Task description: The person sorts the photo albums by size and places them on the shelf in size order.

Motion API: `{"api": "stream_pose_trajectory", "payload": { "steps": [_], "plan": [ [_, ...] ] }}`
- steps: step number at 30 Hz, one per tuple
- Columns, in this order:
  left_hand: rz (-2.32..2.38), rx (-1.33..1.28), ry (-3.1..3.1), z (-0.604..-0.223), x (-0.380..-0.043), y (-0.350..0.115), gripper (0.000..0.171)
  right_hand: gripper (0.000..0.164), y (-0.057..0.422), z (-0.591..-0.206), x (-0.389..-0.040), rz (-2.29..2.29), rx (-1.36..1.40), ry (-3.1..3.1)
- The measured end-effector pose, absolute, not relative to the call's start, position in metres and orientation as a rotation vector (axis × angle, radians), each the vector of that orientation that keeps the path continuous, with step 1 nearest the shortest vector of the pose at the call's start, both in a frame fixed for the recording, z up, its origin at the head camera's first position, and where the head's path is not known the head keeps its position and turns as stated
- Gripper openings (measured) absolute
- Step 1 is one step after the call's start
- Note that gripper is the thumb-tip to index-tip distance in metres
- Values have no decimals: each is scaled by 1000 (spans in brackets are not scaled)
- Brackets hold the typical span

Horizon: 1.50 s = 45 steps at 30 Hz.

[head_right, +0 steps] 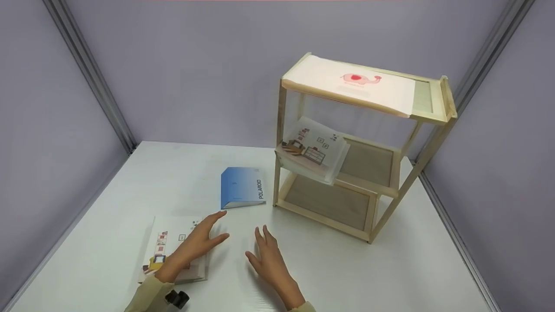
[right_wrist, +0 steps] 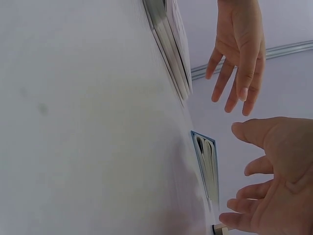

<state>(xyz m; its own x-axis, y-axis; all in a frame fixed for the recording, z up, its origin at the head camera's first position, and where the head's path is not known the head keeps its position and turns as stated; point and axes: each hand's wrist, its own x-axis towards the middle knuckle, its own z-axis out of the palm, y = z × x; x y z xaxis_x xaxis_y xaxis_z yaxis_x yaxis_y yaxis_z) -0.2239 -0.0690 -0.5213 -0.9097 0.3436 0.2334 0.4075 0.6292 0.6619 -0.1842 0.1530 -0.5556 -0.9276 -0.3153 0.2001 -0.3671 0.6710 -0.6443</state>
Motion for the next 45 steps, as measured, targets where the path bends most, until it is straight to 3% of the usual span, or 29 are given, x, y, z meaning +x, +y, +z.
{"api": "stream_pose_trajectory", "payload": {
  "steps": [45],
  "plan": [
    [-912, -382, -2856, -522, -217, -89, 67, 65, 137, -559, -184, 1063, 790, -2878]
  ]
}}
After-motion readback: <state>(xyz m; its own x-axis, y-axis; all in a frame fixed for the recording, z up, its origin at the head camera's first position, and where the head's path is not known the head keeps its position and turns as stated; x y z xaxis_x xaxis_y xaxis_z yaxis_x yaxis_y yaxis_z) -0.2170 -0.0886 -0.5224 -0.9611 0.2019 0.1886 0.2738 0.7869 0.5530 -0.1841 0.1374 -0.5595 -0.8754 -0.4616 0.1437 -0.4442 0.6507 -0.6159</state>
